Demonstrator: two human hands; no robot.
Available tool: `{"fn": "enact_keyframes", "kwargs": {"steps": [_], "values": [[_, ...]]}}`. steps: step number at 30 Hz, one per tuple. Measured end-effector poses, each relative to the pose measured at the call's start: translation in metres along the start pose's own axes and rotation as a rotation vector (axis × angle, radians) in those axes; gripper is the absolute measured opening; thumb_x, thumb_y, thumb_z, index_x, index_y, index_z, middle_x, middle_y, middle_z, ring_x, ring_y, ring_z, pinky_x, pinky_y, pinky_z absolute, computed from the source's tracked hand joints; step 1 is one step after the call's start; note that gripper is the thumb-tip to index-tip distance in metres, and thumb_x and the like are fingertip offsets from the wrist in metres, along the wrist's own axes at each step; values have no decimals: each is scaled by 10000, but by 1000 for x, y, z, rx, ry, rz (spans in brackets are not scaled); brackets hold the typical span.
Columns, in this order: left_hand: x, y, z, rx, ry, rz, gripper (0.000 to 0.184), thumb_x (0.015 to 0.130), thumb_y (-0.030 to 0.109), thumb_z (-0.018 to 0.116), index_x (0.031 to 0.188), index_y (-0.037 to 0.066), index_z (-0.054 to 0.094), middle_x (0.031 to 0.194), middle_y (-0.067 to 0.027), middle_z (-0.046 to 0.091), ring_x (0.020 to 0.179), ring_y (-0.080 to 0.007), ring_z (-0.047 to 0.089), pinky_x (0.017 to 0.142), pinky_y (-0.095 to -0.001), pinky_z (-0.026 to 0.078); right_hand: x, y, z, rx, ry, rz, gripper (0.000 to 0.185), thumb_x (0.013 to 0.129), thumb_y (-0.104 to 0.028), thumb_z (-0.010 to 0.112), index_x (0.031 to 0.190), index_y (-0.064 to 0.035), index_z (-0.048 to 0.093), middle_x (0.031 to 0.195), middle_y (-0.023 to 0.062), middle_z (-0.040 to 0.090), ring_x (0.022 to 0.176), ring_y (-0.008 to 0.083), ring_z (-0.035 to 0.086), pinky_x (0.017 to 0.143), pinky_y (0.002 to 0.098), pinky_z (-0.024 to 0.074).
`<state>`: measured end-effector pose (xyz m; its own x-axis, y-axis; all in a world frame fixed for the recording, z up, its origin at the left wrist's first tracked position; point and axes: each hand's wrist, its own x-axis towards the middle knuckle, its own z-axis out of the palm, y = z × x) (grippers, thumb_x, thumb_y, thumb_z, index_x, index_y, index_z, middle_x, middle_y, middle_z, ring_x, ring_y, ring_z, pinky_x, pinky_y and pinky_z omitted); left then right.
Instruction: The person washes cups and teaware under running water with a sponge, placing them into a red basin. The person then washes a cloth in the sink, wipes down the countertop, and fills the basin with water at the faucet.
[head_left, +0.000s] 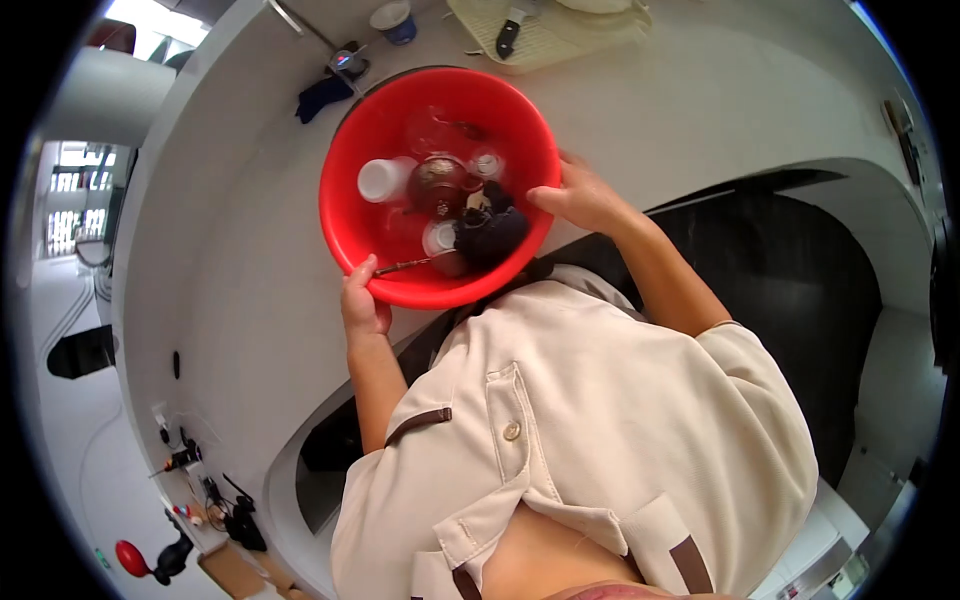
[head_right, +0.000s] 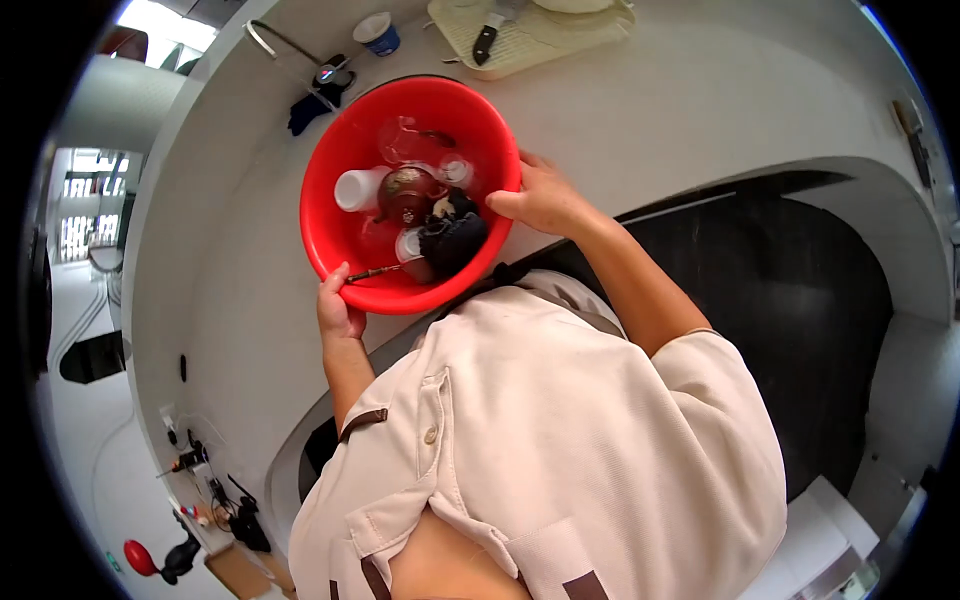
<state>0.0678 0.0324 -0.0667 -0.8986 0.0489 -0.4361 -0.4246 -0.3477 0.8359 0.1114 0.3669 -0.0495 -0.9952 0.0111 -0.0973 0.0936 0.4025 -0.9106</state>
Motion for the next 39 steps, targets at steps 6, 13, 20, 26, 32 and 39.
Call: {"fn": "enact_keyframes", "kwargs": {"steps": [6,13,20,26,32,39], "values": [[-2,1,2,-9,49,-8,320,846,97,586,1132,-36,533,1049,-132,607,960,-252,595,889,-386,474,-8,-23,-8,77,-84,219,508,733,-290,572,1178,-46,554,1046,178,632,982,285,589,873,360,442],[-2,-1,-1,12,-8,20,348,863,131,568,1170,-27,522,1114,-140,607,1012,-261,591,934,-403,459,-7,-13,3,288,-47,157,457,761,-242,567,1147,2,548,981,116,627,906,199,566,829,313,442],[-4,2,3,-55,-25,-15,365,898,178,555,1209,-4,500,1163,-145,590,1054,-265,584,945,-413,457,-5,-20,1,248,-67,199,431,783,-212,549,1151,12,545,992,105,621,934,191,558,846,314,436],[-10,7,6,-128,-34,-108,290,879,116,551,1137,-16,529,1040,-124,620,926,-234,619,844,-371,502,-3,-24,-1,281,-85,208,437,781,-198,539,1160,18,532,1023,100,613,957,184,549,857,313,430],[-10,3,6,-93,8,-50,269,811,23,531,1074,-27,544,968,-117,616,878,-217,609,828,-349,495,2,-5,-7,462,-76,165,540,881,-336,584,1284,8,481,1209,123,564,1119,185,511,961,303,391],[-7,-3,1,-99,-16,-30,324,809,23,519,1127,-43,524,1038,-150,620,942,-262,607,873,-391,489,137,-65,-39,-102,118,-160,580,856,-361,571,1311,-16,469,1217,195,573,1098,270,568,923,332,436]]}}
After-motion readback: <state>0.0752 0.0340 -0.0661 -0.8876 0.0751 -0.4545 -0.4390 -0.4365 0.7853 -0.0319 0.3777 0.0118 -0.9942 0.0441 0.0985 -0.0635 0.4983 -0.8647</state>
